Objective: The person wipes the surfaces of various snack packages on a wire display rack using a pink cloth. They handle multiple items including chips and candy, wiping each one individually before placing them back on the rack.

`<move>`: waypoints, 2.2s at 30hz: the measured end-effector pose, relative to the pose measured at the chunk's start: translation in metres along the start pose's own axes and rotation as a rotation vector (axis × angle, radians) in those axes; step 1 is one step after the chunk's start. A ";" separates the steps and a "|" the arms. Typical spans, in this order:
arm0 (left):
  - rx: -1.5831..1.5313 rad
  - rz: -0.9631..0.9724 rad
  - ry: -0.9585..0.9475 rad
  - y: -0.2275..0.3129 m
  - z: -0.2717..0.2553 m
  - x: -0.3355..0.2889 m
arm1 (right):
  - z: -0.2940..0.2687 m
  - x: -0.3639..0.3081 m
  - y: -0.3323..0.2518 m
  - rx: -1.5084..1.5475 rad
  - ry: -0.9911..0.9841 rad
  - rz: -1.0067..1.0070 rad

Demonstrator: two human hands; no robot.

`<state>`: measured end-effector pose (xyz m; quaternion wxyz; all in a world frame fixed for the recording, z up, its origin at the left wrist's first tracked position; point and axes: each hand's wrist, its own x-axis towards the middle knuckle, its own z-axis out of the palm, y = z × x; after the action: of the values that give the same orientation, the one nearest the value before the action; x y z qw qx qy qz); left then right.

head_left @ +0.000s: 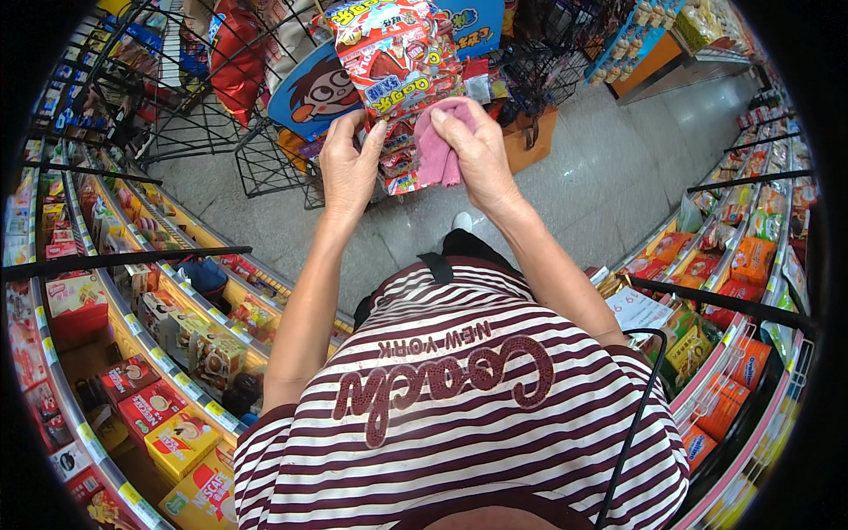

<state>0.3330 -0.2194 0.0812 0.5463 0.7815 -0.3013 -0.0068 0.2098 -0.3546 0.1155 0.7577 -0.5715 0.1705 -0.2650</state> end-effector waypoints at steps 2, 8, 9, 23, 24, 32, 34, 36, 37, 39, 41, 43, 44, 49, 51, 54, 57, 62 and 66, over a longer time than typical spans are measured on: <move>-0.002 0.039 0.039 0.006 -0.002 0.001 | -0.003 0.010 -0.004 -0.023 -0.010 -0.074; -0.019 0.099 0.100 0.022 -0.013 0.015 | -0.007 0.029 -0.006 -0.021 0.020 -0.105; 0.001 0.122 0.108 0.028 -0.015 0.018 | -0.007 0.031 -0.005 -0.011 0.020 -0.093; -0.088 0.207 0.159 0.043 -0.015 0.064 | -0.011 0.035 0.006 -0.086 -0.007 -0.081; -0.093 0.199 0.158 0.044 -0.015 0.067 | -0.012 0.034 0.006 -0.087 -0.003 -0.074; -0.263 0.058 0.175 0.045 -0.009 0.071 | -0.017 0.032 0.000 -0.060 -0.017 -0.081; -0.313 0.036 0.168 0.043 -0.007 0.062 | -0.018 0.031 0.002 -0.066 -0.009 -0.087; -0.333 0.042 0.143 0.035 -0.003 0.051 | -0.018 0.030 0.005 -0.070 0.011 -0.095; -0.312 0.047 0.133 0.031 -0.002 0.043 | -0.018 0.029 0.005 -0.066 0.013 -0.095; -0.287 0.040 0.104 0.022 0.001 0.026 | -0.018 0.027 0.003 -0.058 0.017 -0.090; -0.244 -0.039 0.052 0.017 0.007 0.011 | -0.017 0.027 -0.002 -0.062 0.045 -0.095; -0.182 -0.075 -0.034 0.011 0.010 0.002 | -0.016 0.030 -0.003 -0.096 0.081 -0.131; -0.049 -0.065 -0.069 0.007 0.010 0.002 | -0.014 0.032 -0.006 -0.123 0.074 -0.158; -0.323 -0.123 -0.173 -0.012 0.015 -0.005 | 0.006 0.037 -0.035 -0.181 -0.008 -0.322; -0.417 -0.167 -0.190 -0.013 0.012 -0.008 | 0.015 0.041 -0.042 -0.281 0.005 -0.492; -0.557 -0.227 -0.218 -0.011 0.010 -0.010 | 0.020 0.061 -0.042 -0.666 0.104 -0.928; -0.692 -0.314 -0.239 0.002 0.009 -0.012 | 0.018 0.063 -0.033 -0.842 0.099 -0.976; -0.841 -0.401 -0.283 -0.003 0.014 -0.019 | 0.009 0.039 0.004 -1.017 0.001 -0.977; -0.843 -0.463 -0.286 -0.014 0.020 -0.024 | -0.003 0.000 0.034 -1.087 -0.130 -0.785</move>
<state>0.3133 -0.2222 0.0535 0.7520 0.5302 -0.1628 -0.3561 0.2150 -0.3500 0.0819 0.2185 -0.9060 0.0131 -0.3624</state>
